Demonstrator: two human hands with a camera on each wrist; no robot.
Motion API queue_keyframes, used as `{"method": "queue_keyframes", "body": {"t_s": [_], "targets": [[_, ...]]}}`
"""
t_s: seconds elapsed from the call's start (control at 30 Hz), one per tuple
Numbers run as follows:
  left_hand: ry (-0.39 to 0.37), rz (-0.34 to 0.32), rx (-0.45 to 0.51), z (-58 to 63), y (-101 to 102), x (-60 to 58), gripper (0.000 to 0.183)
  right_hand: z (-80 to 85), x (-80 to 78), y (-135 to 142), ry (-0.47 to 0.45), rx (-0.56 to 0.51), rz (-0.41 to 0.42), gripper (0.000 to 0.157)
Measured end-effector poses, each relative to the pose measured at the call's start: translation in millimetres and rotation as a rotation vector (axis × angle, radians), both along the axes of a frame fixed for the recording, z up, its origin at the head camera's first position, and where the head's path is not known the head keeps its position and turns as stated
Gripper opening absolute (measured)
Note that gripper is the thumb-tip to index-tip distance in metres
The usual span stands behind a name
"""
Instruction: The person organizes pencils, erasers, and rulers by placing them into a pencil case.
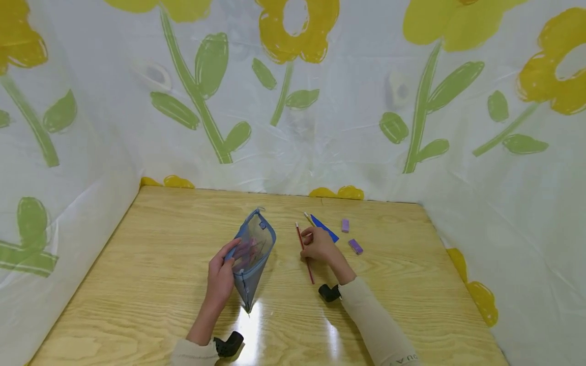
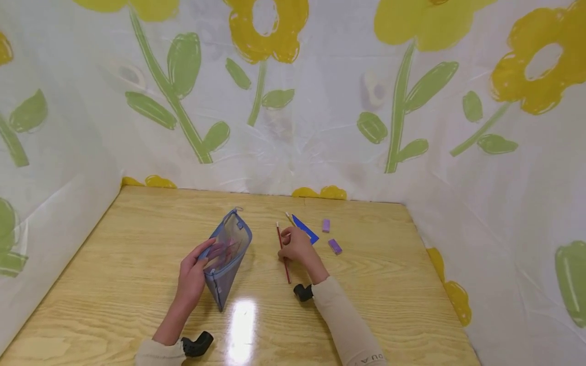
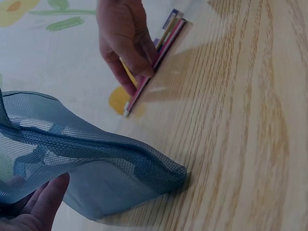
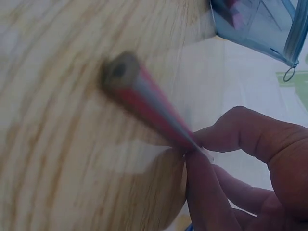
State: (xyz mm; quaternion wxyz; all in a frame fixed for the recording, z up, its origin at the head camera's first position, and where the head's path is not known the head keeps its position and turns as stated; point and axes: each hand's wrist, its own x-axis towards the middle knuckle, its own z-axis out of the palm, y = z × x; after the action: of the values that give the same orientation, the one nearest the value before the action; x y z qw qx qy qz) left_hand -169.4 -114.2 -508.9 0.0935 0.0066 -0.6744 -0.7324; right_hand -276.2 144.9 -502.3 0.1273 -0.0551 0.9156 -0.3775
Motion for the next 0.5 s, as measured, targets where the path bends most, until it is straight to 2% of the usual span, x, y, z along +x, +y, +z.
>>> {"method": "queue_keyframes", "body": {"t_s": [0.23,0.5], "targets": [[0.011,-0.002,0.019,-0.1,0.6,-0.8,0.051,-1.2,-0.9,-1.2,0.022,0.063,0.024,0.052],[-0.006,-0.008,0.044,-1.9,0.8,-1.3,0.053,0.2,0.2,2.2,-0.007,0.014,0.041,0.044]]}}
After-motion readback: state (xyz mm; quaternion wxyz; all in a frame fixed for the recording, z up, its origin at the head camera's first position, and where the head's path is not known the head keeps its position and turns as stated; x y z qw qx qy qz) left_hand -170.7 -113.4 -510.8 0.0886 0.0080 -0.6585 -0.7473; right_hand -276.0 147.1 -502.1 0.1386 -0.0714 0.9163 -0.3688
